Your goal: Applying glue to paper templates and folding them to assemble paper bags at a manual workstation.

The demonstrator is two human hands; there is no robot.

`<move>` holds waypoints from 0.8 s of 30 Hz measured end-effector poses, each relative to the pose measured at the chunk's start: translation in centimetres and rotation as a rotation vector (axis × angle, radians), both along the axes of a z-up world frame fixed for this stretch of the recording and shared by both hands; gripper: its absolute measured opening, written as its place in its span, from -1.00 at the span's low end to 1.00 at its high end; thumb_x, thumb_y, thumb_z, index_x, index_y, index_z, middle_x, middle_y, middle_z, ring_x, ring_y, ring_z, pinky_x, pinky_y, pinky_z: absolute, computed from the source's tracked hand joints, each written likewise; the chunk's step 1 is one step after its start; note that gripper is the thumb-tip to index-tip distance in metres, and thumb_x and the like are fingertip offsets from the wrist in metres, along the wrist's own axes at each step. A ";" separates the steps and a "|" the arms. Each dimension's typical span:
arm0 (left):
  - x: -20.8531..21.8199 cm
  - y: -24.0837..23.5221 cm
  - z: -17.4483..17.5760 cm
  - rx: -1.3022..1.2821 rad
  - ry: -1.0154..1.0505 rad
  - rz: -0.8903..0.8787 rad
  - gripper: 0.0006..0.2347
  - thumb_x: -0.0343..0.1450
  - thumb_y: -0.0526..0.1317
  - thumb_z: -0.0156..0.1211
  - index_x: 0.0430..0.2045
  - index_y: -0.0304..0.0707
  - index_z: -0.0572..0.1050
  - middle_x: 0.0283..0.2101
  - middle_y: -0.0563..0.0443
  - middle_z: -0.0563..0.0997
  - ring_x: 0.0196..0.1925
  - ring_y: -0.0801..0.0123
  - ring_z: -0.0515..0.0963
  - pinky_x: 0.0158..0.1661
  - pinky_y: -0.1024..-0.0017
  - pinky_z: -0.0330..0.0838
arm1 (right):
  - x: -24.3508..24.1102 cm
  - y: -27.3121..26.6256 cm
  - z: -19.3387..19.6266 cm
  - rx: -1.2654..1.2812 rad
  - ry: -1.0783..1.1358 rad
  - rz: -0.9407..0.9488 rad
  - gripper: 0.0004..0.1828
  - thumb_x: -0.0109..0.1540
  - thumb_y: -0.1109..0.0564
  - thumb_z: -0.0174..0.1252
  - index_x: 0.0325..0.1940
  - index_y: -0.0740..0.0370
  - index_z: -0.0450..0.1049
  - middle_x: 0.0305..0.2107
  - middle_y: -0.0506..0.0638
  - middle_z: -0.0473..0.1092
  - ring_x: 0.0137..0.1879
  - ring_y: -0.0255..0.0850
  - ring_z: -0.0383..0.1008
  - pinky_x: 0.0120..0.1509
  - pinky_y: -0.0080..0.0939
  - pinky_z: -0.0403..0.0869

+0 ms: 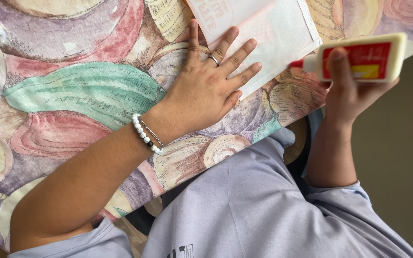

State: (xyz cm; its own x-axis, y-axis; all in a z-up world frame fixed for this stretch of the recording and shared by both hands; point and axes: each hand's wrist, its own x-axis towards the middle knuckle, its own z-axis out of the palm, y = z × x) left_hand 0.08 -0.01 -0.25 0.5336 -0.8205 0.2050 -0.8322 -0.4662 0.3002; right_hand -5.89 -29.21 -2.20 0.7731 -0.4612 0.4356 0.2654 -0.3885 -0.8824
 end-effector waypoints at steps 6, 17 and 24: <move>-0.1 0.0 0.2 -0.001 0.017 -0.003 -0.55 0.57 -0.01 -0.03 0.41 0.01 0.36 0.54 -0.14 0.19 0.58 -0.16 -0.08 0.31 -0.59 -0.43 | 1.3 -3.6 -1.8 0.032 -0.130 -0.184 -0.44 0.33 0.24 0.55 0.07 0.32 0.21 -0.19 0.34 0.45 -0.30 0.17 0.61 -0.53 0.05 0.62; -0.1 0.1 0.2 -0.006 -0.001 -0.001 -0.56 0.57 -0.01 -0.03 0.39 0.01 0.39 0.53 -0.14 0.22 0.57 -0.19 0.03 0.29 -0.61 -0.39 | 1.3 -4.3 -1.5 0.040 -0.066 -0.217 -0.40 0.33 0.15 0.55 0.05 0.27 0.17 -0.18 0.32 0.43 -0.33 0.20 0.67 -0.62 -0.03 0.52; -0.1 0.1 0.1 -0.013 -0.003 -0.005 -0.56 0.56 -0.01 0.01 0.39 0.01 0.40 0.53 -0.15 0.23 0.57 -0.18 0.03 0.29 -0.62 -0.38 | 1.9 -5.0 -2.1 0.082 -0.109 -0.209 -0.43 0.33 0.13 0.54 0.02 0.28 0.19 -0.25 0.30 0.40 -0.37 0.16 0.60 -0.64 -0.03 0.46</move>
